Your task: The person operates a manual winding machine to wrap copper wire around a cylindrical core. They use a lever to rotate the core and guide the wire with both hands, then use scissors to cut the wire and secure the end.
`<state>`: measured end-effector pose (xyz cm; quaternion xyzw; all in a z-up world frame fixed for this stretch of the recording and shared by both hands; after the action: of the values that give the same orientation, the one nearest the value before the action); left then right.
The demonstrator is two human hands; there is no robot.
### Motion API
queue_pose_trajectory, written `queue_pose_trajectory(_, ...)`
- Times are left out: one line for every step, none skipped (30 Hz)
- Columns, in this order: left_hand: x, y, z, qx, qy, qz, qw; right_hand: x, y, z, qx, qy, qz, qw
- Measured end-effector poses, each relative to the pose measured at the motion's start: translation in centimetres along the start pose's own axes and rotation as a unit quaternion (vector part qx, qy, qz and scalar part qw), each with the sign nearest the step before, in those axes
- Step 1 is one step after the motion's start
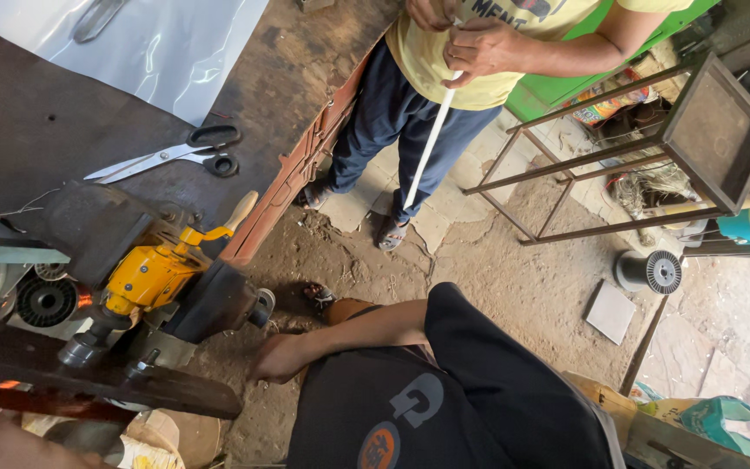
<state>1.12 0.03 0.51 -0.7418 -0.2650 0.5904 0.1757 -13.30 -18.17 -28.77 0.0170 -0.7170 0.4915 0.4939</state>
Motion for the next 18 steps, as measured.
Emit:
queue_pose_trajectory(0.1,-0.1,-0.1,0.001,-0.002,0.002,1.0,0.2,0.0,-0.2,0.002,0.001,0.002,1.0)
queue_pose_trajectory(0.1,-0.1,0.2,0.001,-0.006,0.005,1.0,0.3,0.1,-0.1,0.012,0.003,0.001,1.0)
queue_pose_trajectory(0.2,-0.1,0.4,-0.002,-0.011,0.009,1.0,0.3,0.1,0.0,0.021,0.005,0.0,1.0)
queue_pose_trajectory(0.3,-0.1,0.7,-0.002,-0.008,0.01,1.0,0.4,0.0,0.0,0.03,0.006,-0.001,1.0)
queue_pose_trajectory(0.3,-0.1,0.9,-0.002,-0.012,0.011,1.0,0.4,-0.1,0.0,0.026,-0.002,0.0,1.0)
queue_pose_trajectory(0.5,-0.3,1.1,-0.002,-0.013,0.012,1.0,0.5,-0.1,0.0,0.022,-0.01,0.0,1.0)
queue_pose_trajectory(0.8,-0.6,1.3,-0.001,-0.011,0.013,1.0,0.6,-0.1,0.1,0.017,-0.017,0.001,1.0)
queue_pose_trajectory(1.0,-0.6,1.4,-0.001,-0.01,0.017,1.0,0.6,-0.3,0.2,0.011,-0.01,-0.002,1.0)
queue_pose_trajectory(1.3,-0.8,1.4,0.003,-0.013,0.023,1.0,0.6,-0.6,0.4,0.004,-0.004,-0.005,1.0)
queue_pose_trajectory(1.8,-1.0,1.3,0.005,-0.01,0.029,1.0,0.6,-0.8,0.7,-0.002,0.004,-0.007,1.0)
queue_pose_trajectory(2.5,-1.1,1.0,0.026,-0.039,0.031,0.998,0.6,-1.1,1.0,0.002,0.005,-0.015,1.0)
queue_pose_trajectory(3.3,-1.3,0.7,0.046,-0.08,0.039,0.995,0.7,-1.4,1.2,0.006,0.007,-0.022,1.0)
queue_pose_trajectory(4.2,-1.5,-0.1,0.078,-0.134,0.041,0.987,0.7,-1.8,1.4,0.01,0.008,-0.029,1.0)
queue_pose_trajectory(5.1,-2.1,-0.6,0.116,-0.111,0.025,0.987,0.9,-2.0,1.6,0.007,0.01,-0.024,1.0)
queue_pose_trajectory(6.0,-2.8,-1.0,0.153,-0.087,0.009,0.984,1.2,-2.0,1.7,0.005,0.012,-0.02,1.0)
queue_pose_trajectory(6.8,-3.2,-1.0,0.19,-0.062,-0.007,0.98,1.4,-2.2,1.8,0.002,0.014,-0.016,1.0)
queue_pose_trajectory(7.5,-3.3,-0.9,0.188,-0.034,-0.007,0.982,1.5,-2.4,1.9,0.006,0.021,-0.009,1.0)
queue_pose_trajectory(8.1,-3.3,-0.7,0.184,-0.004,-0.007,0.983,1.5,-2.5,1.9,0.01,0.027,-0.001,1.0)
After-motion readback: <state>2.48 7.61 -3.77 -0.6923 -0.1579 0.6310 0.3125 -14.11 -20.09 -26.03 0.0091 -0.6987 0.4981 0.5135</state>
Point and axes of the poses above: each hand's wrist, its own z-axis away from the middle knuckle, its own y-axis out of the palm, x = y × z, the point moved 1 cm from there along -z, towards the middle knuckle, and after that the axes turned 6 degrees about -y, right-handed, at the moved point
